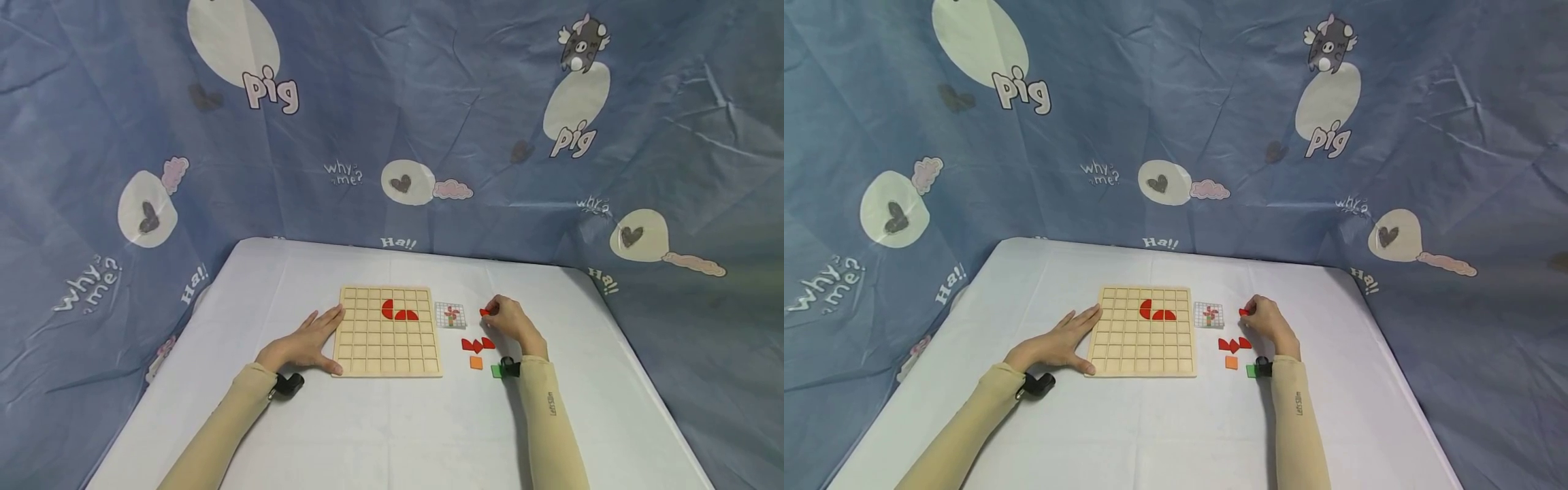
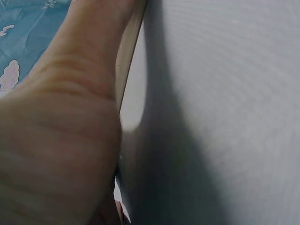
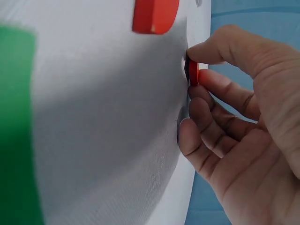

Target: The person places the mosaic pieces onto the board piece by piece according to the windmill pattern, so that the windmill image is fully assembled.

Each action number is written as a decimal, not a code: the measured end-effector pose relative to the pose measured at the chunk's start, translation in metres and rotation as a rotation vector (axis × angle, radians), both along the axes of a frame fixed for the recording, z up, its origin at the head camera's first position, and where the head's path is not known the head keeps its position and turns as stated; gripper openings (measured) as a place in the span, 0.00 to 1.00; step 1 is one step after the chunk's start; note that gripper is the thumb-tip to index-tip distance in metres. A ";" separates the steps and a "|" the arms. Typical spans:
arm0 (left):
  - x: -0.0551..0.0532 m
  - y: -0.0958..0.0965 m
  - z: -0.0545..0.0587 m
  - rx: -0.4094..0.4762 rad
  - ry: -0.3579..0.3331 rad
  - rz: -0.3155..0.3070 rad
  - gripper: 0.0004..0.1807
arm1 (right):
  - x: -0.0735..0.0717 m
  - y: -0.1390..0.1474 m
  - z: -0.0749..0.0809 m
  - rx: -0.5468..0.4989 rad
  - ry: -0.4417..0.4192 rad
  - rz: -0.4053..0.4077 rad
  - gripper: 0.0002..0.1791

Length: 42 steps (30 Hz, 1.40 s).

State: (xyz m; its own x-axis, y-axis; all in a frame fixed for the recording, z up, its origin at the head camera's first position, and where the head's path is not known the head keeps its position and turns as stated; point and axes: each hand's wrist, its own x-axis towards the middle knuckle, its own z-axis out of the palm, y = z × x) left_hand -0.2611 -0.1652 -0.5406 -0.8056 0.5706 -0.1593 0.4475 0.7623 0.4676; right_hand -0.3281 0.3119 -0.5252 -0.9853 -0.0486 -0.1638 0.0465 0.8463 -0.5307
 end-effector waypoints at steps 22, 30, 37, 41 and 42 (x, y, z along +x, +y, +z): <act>0.000 0.001 0.001 0.000 0.022 -0.011 0.73 | 0.010 -0.050 0.029 -0.064 0.159 0.091 0.15; 0.000 0.001 0.000 0.004 0.031 -0.022 0.73 | 0.014 -0.090 0.037 -0.095 0.200 0.152 0.14; 0.000 0.000 -0.001 0.009 0.038 -0.029 0.73 | 0.020 -0.124 0.036 -0.127 0.194 0.205 0.13; -0.001 0.000 -0.002 0.008 0.040 -0.031 0.73 | 0.023 -0.143 0.034 -0.146 0.179 0.242 0.12; -0.001 0.000 -0.002 0.007 0.039 -0.030 0.73 | 0.024 -0.147 0.033 -0.144 0.183 0.253 0.11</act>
